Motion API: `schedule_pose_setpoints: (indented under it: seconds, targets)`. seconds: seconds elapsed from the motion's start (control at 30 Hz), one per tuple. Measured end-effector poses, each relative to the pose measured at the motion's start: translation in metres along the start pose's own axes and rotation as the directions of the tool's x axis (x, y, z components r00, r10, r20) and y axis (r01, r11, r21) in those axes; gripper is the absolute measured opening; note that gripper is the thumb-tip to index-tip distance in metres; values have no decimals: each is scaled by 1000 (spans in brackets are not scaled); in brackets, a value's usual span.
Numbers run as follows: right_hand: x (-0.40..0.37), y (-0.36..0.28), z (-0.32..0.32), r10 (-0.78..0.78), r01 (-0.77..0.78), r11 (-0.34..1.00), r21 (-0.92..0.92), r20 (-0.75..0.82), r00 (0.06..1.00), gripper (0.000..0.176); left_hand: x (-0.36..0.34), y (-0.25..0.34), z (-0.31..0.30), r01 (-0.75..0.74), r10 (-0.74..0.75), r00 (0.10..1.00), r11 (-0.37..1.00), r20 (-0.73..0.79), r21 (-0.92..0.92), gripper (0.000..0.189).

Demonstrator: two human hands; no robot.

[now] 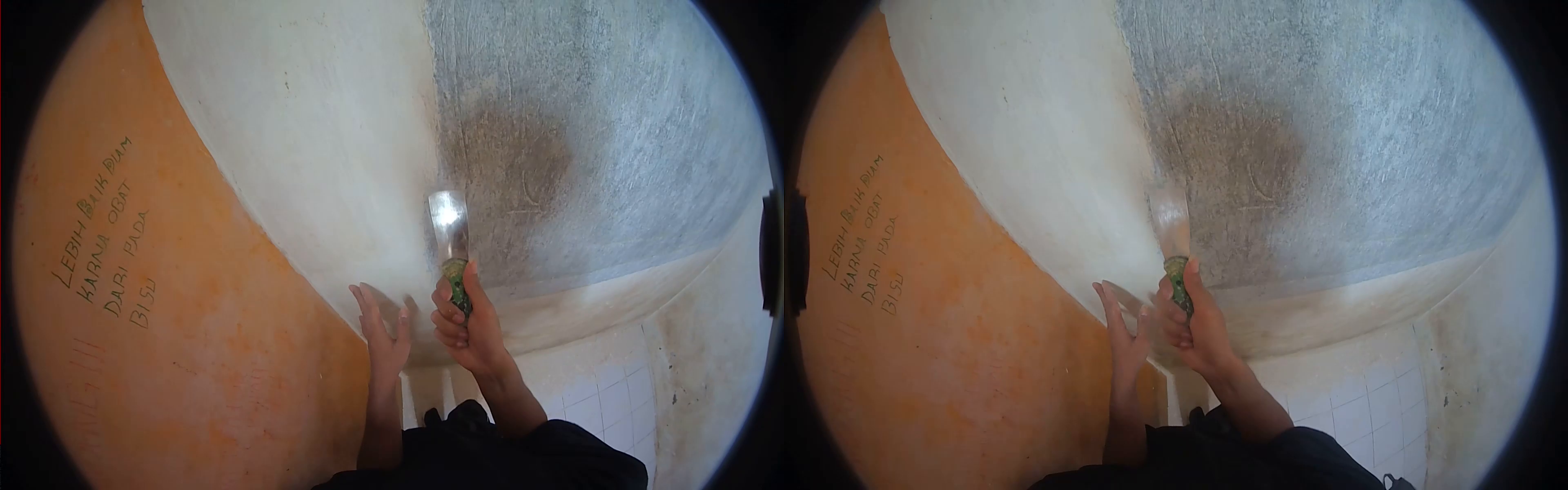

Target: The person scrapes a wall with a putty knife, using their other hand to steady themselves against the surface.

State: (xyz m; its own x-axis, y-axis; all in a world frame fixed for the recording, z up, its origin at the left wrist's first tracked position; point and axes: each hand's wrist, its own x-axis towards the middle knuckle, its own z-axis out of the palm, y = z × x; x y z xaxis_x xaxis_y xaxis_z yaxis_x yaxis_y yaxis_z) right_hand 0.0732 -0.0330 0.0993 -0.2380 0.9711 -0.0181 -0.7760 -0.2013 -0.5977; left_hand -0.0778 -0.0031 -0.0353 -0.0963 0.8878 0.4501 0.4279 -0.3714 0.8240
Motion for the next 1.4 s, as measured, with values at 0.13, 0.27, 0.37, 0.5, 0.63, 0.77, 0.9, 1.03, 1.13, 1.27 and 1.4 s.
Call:
schedule_pose_setpoints:
  seconds: [0.13,0.27,0.37,0.5,0.63,0.77,0.9,1.03,1.13,1.27,1.4]
  targets:
    - [1,-4,13,52,-52,998,37,-4,999,53,0,-6,2,-16,16,1000,1000,11,-1,86]
    - [-2,-6,-15,58,-57,997,-43,15,998,54,1,-4,4,-61,61,998,998,-24,0,86]
    - [3,-7,8,50,-51,999,12,35,998,54,1,-6,5,-67,67,997,998,-34,19,86]
    - [1,-11,-6,45,-46,998,-37,-27,999,53,-2,1,2,-43,43,999,999,-8,-14,84]
    - [18,-25,15,5,1,997,-72,82,997,52,1,-4,7,-72,72,997,997,-19,-5,85]
    - [12,-24,21,-6,13,998,-58,113,994,52,0,2,4,-62,62,998,997,-6,-38,84]
    - [0,-11,-7,19,-19,999,-48,-10,1000,53,2,0,-1,-37,38,999,997,13,-69,85]
    - [-2,-16,14,30,-30,999,-11,-8,1000,54,1,4,0,2,0,1000,997,26,-77,85]
    - [-8,-7,-4,47,-48,999,27,18,999,54,-3,3,-2,3,-2,1000,997,12,-71,86]
    - [1,-5,23,43,-42,998,44,-20,999,54,0,2,-1,-26,26,1000,997,0,-79,86]
    - [1,-9,0,24,-24,1000,3,-55,998,54,-1,0,-2,-37,36,999,999,-12,-10,86]
